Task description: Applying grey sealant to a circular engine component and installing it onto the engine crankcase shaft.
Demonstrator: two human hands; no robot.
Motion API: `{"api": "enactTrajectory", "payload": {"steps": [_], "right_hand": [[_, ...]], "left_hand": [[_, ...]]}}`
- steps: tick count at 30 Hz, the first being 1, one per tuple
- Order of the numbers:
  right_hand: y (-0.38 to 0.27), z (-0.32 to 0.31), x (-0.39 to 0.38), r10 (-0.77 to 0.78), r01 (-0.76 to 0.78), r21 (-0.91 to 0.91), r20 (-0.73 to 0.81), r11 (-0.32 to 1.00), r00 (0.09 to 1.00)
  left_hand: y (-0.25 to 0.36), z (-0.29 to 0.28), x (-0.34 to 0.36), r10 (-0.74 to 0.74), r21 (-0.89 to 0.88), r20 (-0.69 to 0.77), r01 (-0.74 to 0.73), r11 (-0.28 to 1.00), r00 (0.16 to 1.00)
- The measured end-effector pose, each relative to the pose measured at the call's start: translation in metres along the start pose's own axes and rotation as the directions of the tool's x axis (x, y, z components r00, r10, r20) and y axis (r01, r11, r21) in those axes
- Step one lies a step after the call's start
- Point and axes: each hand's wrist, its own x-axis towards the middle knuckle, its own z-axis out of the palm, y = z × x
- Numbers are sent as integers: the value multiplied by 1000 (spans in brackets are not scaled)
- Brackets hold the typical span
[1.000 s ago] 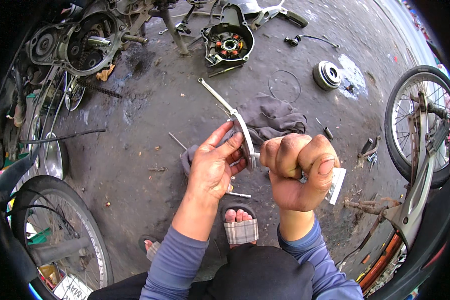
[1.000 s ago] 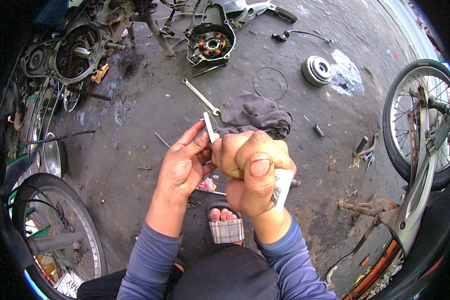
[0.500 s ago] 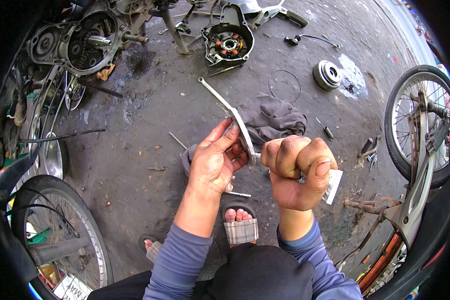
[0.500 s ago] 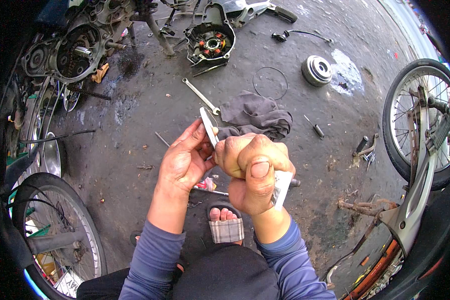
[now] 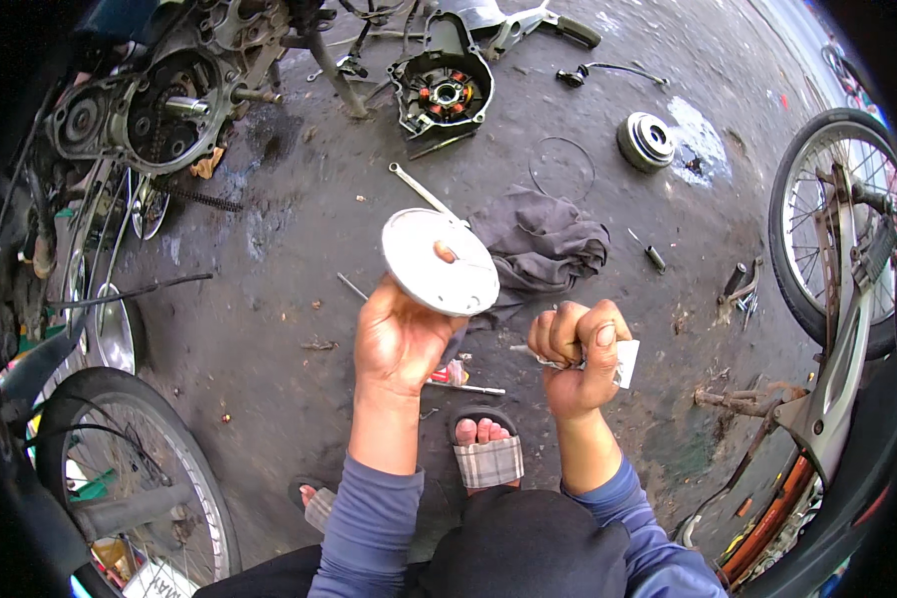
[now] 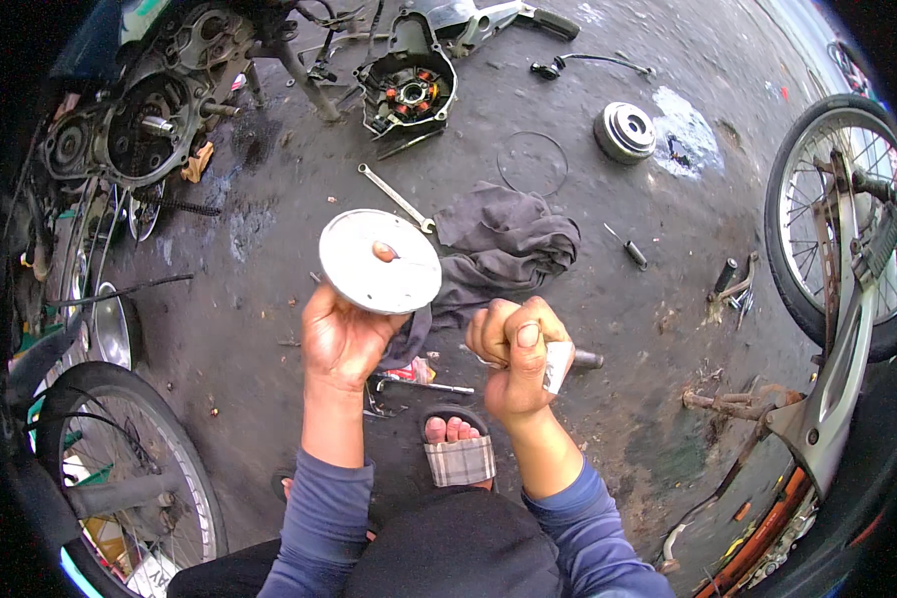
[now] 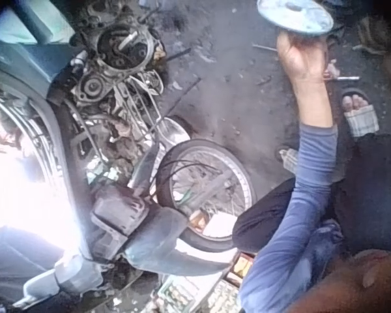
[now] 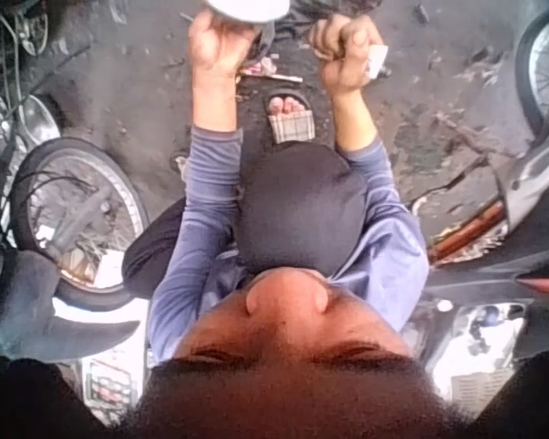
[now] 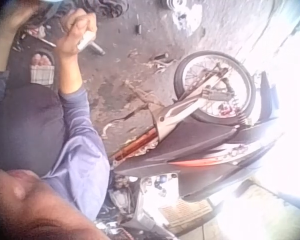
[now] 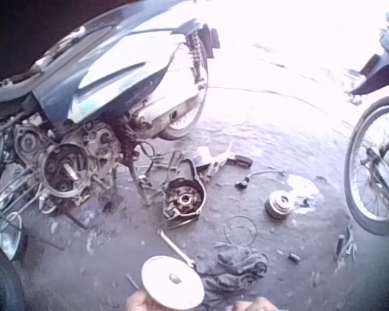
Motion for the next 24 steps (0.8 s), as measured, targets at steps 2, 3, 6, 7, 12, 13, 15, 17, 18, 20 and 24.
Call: {"api": "enactTrajectory", "payload": {"steps": [2,3,6,7,12,13,15,17,18,20,24], "right_hand": [[4,-12,-10,20,-26,-67,-92,997,996],[6,-17,-10,15,-21,-61,-100,998,995],[8,-32,-2,15,-13,9,-339,1000,941],[10,-36,3,-48,40,-30,-353,999,934],[2,-75,16,42,-99,-95,-478,991,878],[-3,-84,17,127,-148,-2,-501,989,856],[-3,-93,28,201,-174,110,-694,979,691],[-3,-133,29,107,-42,118,-621,992,776],[-3,-138,31,1,9,13,-600,1000,800],[-16,-142,43,-219,123,-219,-495,968,841],[-31,-140,80,-538,203,-670,-342,715,770]], "left_hand": [[5,-9,-8,54,-80,118,-45,996,991],[5,-12,-11,49,-69,118,-41,997,992],[6,-13,-16,105,-221,211,-58,974,972],[9,-13,-19,103,-211,211,-58,976,972],[24,-24,-50,232,-301,97,-194,934,968],[28,-24,-57,286,-335,17,-264,904,958],[33,-13,-69,179,-423,302,-37,905,936],[39,-22,-79,210,-127,289,-180,976,934],[49,-28,-85,243,-46,257,-239,970,935],[63,-43,-83,242,61,231,-262,963,942],[104,-38,-90,278,458,240,-361,812,930]]}}
